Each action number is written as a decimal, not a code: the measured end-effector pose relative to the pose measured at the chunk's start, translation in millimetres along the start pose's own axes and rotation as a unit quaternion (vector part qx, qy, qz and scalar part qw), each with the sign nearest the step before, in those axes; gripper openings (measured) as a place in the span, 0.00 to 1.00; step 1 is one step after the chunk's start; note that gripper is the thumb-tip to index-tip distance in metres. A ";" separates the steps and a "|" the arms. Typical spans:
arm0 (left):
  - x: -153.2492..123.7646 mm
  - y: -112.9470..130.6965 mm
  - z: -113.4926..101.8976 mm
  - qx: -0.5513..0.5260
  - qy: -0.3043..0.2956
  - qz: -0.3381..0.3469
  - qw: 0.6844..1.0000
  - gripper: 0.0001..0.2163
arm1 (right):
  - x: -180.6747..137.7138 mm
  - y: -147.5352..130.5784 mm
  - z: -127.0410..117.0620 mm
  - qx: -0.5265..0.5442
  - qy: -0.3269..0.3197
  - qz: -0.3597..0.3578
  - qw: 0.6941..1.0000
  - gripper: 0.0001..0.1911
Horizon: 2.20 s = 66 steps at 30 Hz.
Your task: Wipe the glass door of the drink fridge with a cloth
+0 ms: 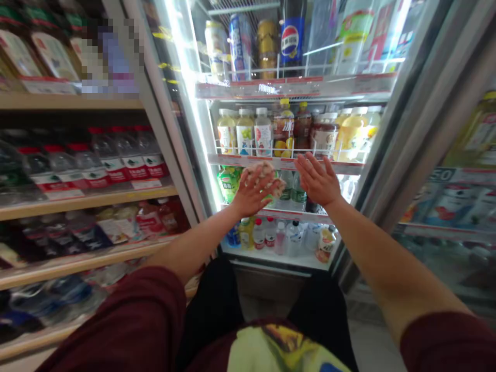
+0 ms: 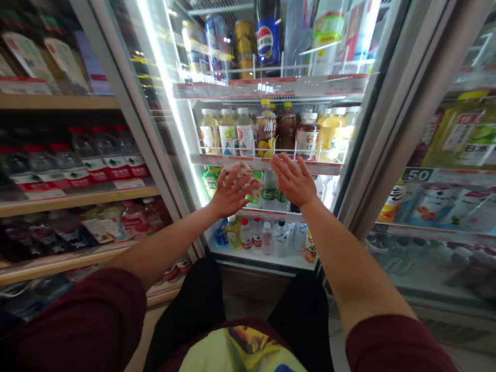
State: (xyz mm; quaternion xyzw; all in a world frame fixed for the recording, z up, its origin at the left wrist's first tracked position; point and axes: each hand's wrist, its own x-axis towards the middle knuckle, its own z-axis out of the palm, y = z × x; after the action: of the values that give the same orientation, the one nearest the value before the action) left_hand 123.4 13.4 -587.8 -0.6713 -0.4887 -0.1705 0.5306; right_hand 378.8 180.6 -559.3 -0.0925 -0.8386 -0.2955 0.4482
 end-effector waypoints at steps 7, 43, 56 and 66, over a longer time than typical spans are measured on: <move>26.3 -30.3 -21.1 0.063 0.027 -0.175 0.982 0.26 | -14.2 -4.5 6.1 -0.038 0.093 -0.016 0.995 0.38; 8.0 44.5 7.9 0.030 -0.031 -0.129 0.991 0.27 | -26.8 -19.3 3.6 0.001 0.126 0.018 0.992 0.38; 20.4 -16.4 -6.7 -0.004 0.024 -0.249 0.968 0.29 | -26.1 43.5 -20.9 -0.037 0.119 0.159 0.979 0.36; 14.9 -27.0 -18.3 -0.031 -0.030 -0.105 0.994 0.27 | -29.7 39.7 -11.7 -0.047 0.132 0.181 0.974 0.32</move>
State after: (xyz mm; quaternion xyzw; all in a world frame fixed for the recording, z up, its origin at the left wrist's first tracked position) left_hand 113.0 3.3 -555.0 -0.6371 -0.5663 -0.2202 0.4743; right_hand 421.0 209.3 -562.0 -0.2234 -0.7266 -0.2583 0.5962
